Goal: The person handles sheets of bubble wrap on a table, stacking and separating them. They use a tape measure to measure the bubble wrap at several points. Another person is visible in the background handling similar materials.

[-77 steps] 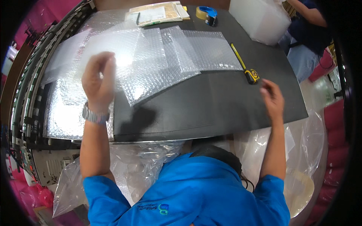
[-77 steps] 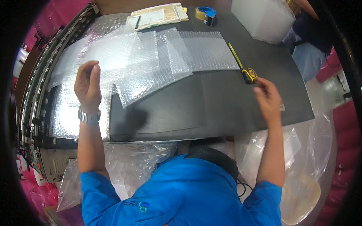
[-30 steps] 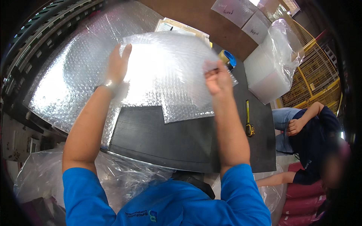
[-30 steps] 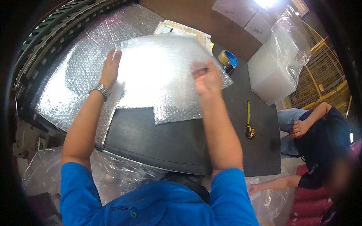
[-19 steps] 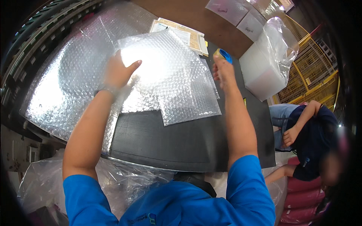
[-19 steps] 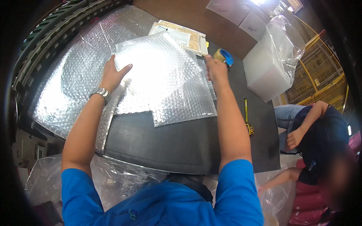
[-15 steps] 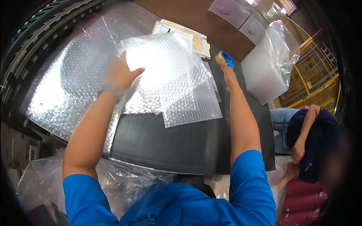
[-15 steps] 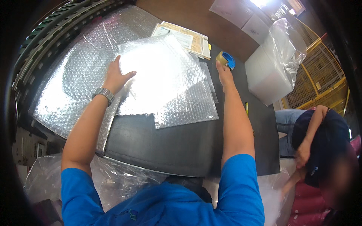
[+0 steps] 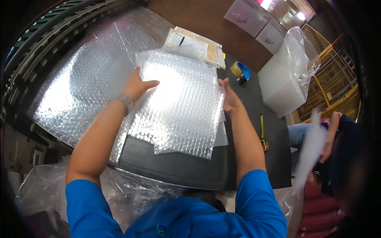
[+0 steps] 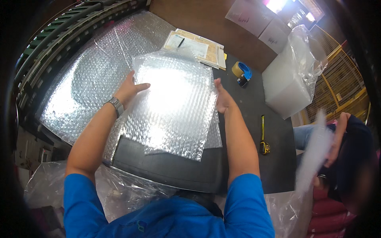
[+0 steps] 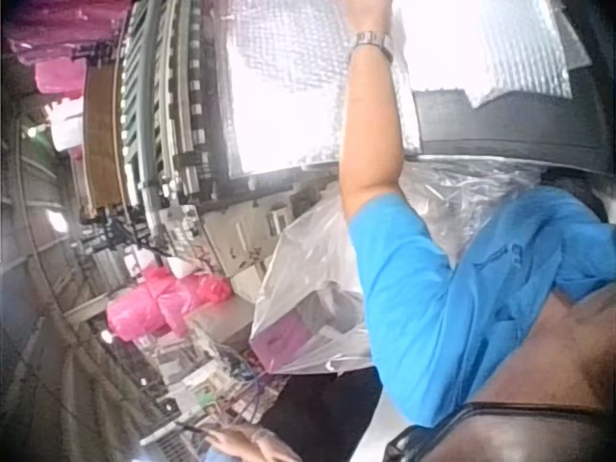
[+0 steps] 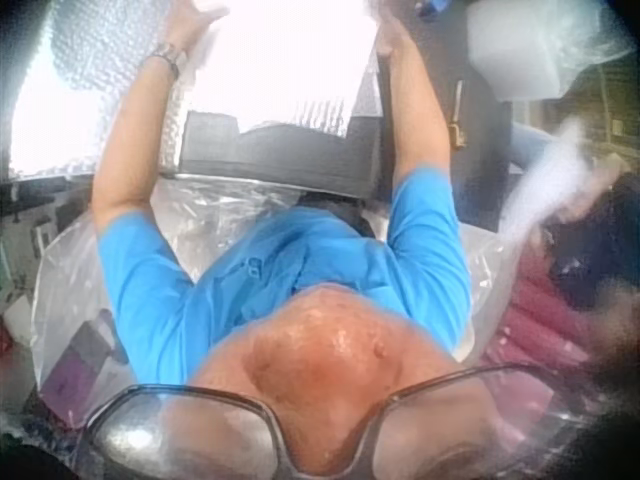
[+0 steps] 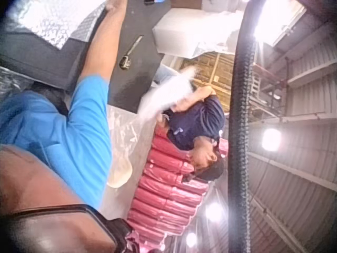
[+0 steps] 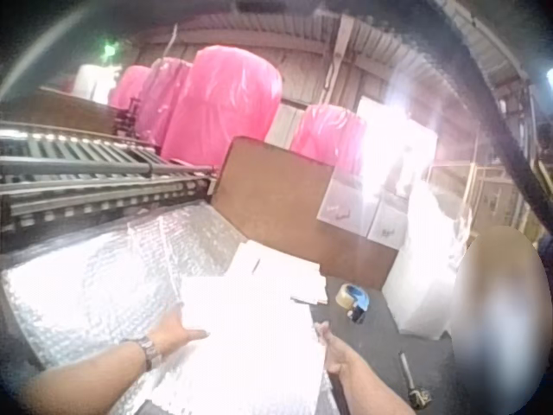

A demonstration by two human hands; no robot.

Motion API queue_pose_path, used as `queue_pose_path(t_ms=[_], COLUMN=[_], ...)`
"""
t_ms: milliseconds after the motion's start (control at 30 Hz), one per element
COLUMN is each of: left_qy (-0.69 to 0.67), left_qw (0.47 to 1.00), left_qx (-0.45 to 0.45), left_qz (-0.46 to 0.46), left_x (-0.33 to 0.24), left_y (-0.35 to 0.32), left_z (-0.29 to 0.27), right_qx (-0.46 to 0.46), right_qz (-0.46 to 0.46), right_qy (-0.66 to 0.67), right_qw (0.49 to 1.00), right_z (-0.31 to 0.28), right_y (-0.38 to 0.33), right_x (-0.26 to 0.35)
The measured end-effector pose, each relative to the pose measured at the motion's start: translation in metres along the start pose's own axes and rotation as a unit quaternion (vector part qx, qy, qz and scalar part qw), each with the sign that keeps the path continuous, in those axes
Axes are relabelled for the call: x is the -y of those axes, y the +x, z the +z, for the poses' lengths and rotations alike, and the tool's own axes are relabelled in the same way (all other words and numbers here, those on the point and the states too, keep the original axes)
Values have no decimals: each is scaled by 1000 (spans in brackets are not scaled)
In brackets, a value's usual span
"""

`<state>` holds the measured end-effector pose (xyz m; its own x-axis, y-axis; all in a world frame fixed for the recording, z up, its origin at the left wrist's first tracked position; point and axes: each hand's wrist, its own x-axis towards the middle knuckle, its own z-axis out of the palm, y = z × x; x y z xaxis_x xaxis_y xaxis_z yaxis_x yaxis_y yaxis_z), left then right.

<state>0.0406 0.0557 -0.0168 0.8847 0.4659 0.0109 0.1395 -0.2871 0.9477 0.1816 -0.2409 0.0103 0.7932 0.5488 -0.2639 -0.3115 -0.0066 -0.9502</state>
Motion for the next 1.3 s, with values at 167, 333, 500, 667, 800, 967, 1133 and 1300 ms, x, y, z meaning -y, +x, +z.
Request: queue_pose_path(t_ms=[167,333,500,667,800,967,1133,1300], left_qy=[-124,-56,-109,-258,-67,0,-237,-169], left_qw=[983,977,956,905,937,961,930,937], left_qx=[120,207,88,78,140,181,163,217], left_qz=[-69,12,259,331,313,211,231,216], left_x=[-28,-32,-57,-115,-75,-68,-90,-55], left_y=[-28,-34,-49,-116,-122,-128,-143,-138], left_z=[-6,10,3,-5,-12,9,13,7], right_qx=[-54,-87,-78,-89,-80,-121,-65,48], right_qz=[-63,-183,-401,-491,-327,-244,-342,-325], right_qy=[-53,17,-68,-98,-78,-88,1,25], right_qw=[995,979,910,861,938,958,937,944], right_z=[16,13,35,17,-32,-35,-20,-32], right_y=[-47,-102,-148,-201,-205,-189,-206,-194], right_x=[-25,-42,19,49,11,-22,-10,-19])
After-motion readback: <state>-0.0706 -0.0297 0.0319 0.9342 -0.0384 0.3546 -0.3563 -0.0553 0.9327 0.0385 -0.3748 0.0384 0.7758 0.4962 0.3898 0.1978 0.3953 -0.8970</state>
